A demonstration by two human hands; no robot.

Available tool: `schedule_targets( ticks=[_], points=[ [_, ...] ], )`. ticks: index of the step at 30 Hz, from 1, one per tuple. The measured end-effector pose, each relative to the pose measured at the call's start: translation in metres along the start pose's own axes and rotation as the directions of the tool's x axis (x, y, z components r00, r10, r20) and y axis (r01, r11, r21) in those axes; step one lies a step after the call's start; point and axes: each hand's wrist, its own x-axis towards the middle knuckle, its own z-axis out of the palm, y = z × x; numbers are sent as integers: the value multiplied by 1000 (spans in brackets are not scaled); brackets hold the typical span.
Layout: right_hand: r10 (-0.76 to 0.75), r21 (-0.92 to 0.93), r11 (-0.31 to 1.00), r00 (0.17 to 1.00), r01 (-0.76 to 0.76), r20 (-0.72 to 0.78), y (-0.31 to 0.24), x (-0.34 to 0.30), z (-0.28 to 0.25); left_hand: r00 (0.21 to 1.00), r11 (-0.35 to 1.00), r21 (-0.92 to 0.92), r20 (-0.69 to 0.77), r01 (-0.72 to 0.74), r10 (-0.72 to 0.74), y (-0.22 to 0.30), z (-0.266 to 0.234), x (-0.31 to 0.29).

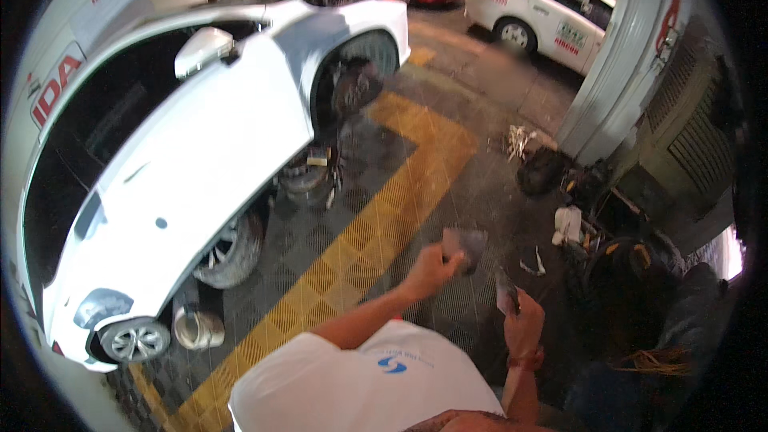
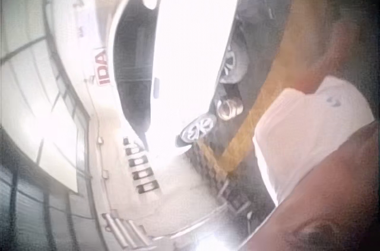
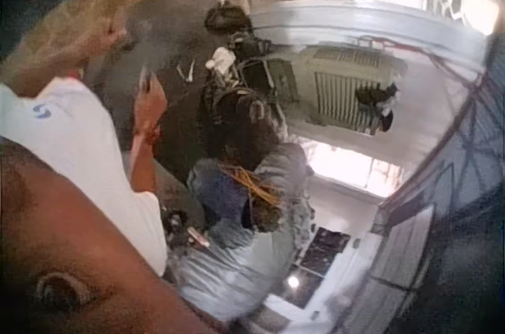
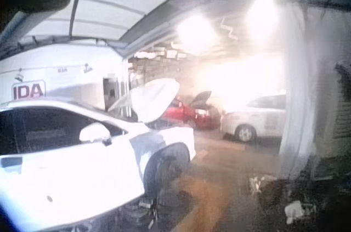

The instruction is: The person sands the side panel of a white car using a sanding block, repeatedly dipping it into a bucket of water. They then wipe the sanded area with a cloth and continue sanding the car's door and side panel.

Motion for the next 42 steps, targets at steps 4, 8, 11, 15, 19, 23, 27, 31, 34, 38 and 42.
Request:
schedule_targets(
  ticks=[4, 8, 11, 15, 19, 23, 27, 31, 34, 38, 42],
  points=[
    [-423, -83, 904, 847, 420, -321, -90, 17, 3, 934, 940, 45, 141, -338, 329, -21, 19, -3],
    [-57, -66, 996, 995, 52, -81, 6, 28, 39, 890, 967, 79, 379, 241, -253, 44, 10, -12],
    [420, 494, 829, 876, -263, -238, 124, 11, 67, 971, 992, -46, 203, -115, 122, 17, 23, -21],
    [632, 914, 359, 770, -187, -91, 96, 2, 57, 854, 983, 97, 488, 155, -183, 21, 10, -24],
    [231, 801, 509, 946, -315, 226, 23, -9, 40, 789, 983, -44, 602, 180, -117, 32, 28, -32],
    [500, 853, 438, 865, -284, 31, 58, 1, 50, 856, 997, -54, 512, -48, 69, 4, 36, -42],
    [167, 674, 705, 975, -221, 144, 40, 3, 32, 788, 997, 5, 612, 74, -62, 23, 22, -43],
    [374, 833, 515, 928, -204, -4, 48, 26, 33, 852, 996, 25, 516, 84, -85, 69, 13, -42],
    [79, 608, 783, 990, -132, 114, 18, 22, 29, 759, 983, -62, 645, 171, -91, 36, 10, -39],
    [273, 299, 936, 922, -189, -274, 85, 49, 22, 815, 986, 127, 557, 108, -160, -10, 5, -39],
    [304, 816, 405, 903, -412, 305, 45, 9, -7, 887, 777, -496, 428, 388, -170, -27, -26, -45]
  ],
)
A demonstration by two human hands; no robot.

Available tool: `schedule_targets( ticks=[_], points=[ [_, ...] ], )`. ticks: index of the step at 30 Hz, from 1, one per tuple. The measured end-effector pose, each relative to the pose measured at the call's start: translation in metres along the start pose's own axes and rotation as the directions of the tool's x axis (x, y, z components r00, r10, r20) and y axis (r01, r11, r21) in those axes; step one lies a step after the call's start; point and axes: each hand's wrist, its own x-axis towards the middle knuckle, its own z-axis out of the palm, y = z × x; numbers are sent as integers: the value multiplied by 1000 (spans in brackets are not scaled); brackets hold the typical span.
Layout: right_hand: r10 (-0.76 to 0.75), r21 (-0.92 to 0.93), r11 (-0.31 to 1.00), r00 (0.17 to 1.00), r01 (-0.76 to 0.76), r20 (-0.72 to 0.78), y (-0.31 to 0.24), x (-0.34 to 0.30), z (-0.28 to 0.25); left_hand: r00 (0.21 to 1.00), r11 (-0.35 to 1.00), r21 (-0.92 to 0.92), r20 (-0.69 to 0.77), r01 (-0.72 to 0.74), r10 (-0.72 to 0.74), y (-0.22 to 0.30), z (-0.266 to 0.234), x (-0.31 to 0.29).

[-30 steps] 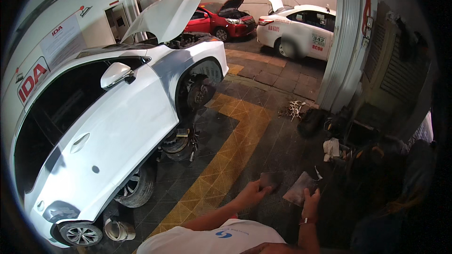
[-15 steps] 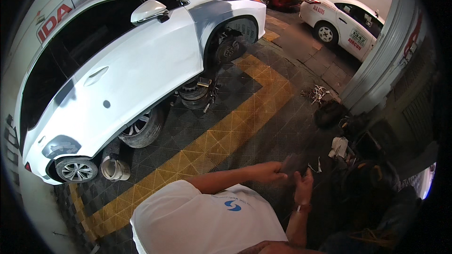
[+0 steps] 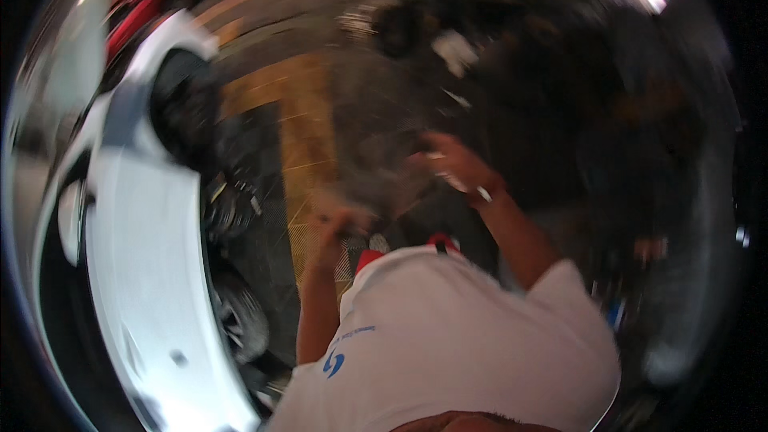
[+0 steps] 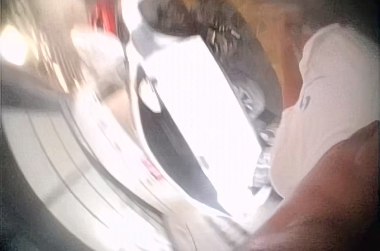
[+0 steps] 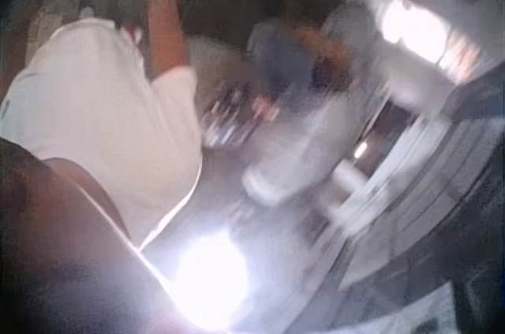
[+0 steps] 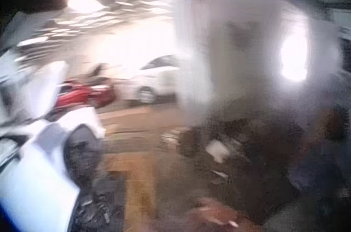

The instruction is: The person sands the side panel of a white car using a sanding block, repeatedly dipping it into a bucket of water. They then wipe the sanded area with a cloth and continue sanding the car's door and side panel.

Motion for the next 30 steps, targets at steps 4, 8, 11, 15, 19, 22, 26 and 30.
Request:
schedule_targets(
  ticks=[4, 8, 11, 15, 19, 22, 26, 30],
  points=[
    [-266, -846, 463, 952, 266, 153, 37, -18, 22, 880, 845, 527, -356, -89, 314, -2, 8, 28],
    [-811, -841, 242, 577, 484, 99, 31, -43, 71, 987, 833, 532, 35, -151, 157, -20, 18, 46],
    [-882, -867, 185, 467, 463, 61, 49, -52, 61, 971, 729, 642, 184, -238, 156, -31, 44, 57],
    [-258, -588, 794, 788, -156, -559, 98, -87, -44, 982, 817, 568, 189, -99, -13, -33, 133, 53],
    [-273, -242, 962, 426, 125, -863, 141, -144, -79, 959, 815, 567, 150, 115, -239, -62, 151, 65],
    [12, 160, 935, 424, 316, -906, 142, -168, -79, 868, 870, 373, 250, 322, -428, -88, 177, 74],
    [270, 548, 691, 534, 472, -801, 145, -196, -77, 722, 790, 448, 362, 420, -589, -121, 234, 66],
    [331, 414, 784, 253, 462, -909, 178, -230, -127, 522, 722, 646, 539, 248, -661, -162, 259, 74]
  ],
)
